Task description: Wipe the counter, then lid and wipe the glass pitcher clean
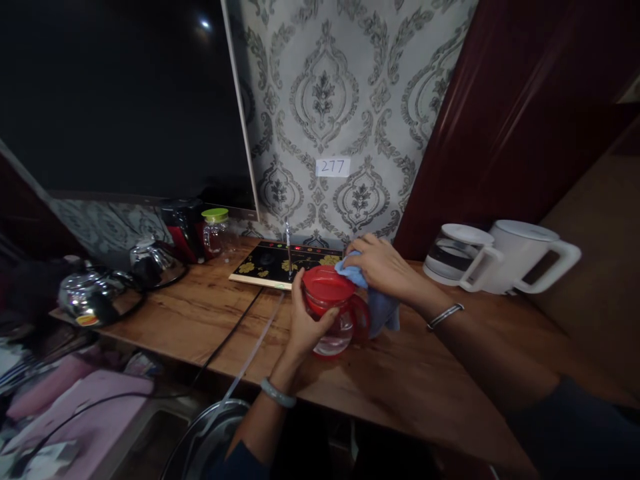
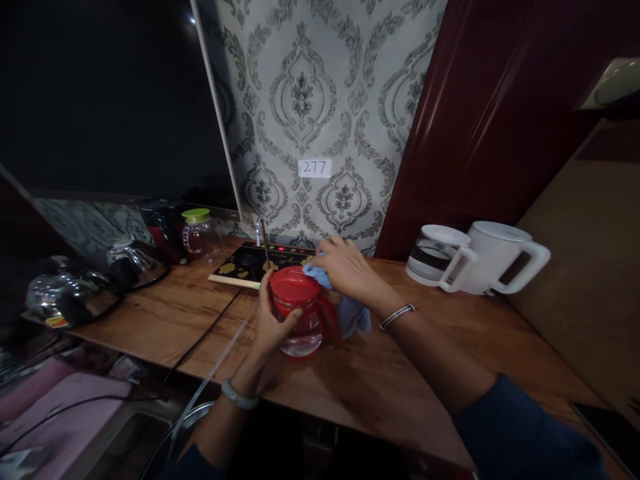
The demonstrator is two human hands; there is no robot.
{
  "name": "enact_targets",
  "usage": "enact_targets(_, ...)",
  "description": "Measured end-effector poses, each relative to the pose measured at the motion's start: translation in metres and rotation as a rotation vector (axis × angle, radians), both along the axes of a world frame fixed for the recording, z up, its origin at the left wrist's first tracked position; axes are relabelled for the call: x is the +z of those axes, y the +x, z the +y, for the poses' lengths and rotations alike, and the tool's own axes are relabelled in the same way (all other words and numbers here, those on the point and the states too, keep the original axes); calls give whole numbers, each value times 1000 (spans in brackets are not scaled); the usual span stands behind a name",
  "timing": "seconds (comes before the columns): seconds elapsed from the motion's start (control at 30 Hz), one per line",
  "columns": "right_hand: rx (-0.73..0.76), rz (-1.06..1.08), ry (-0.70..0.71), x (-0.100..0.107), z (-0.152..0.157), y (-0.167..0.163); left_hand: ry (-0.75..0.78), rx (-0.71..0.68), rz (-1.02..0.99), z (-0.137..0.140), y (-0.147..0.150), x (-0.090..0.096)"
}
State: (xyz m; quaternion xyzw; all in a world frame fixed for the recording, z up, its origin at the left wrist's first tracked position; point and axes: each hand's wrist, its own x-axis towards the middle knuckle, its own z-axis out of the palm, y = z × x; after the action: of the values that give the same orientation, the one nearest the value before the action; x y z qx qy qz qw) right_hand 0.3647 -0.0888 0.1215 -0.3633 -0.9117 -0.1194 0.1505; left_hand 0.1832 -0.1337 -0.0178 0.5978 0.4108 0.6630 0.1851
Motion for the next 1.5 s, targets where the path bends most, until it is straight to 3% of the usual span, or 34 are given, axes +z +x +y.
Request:
enact_targets(0.13, -156, 132, 16, -15, -4, 24, 26, 3, -14, 1, 2, 0)
enact_targets(0.3, -123, 312, 133, -14, -33, 15, 64, 6, -33, 4, 2, -5)
enact_targets(0.53, 32, 13, 131, -10, -55, -52, 62, -16, -13, 5, 2, -5)
enact_targets(1.0, -50, -229, 113, 10, -72, -68, 115, -9, -18, 4, 3, -4)
enact_targets(1.23, -141, -281, 58, 15, -71, -40, 146, 6, 27, 4, 0, -1)
enact_targets(1.5, -315, -162, 37, 1, -57, 26, 112, 11, 8, 3, 2, -3)
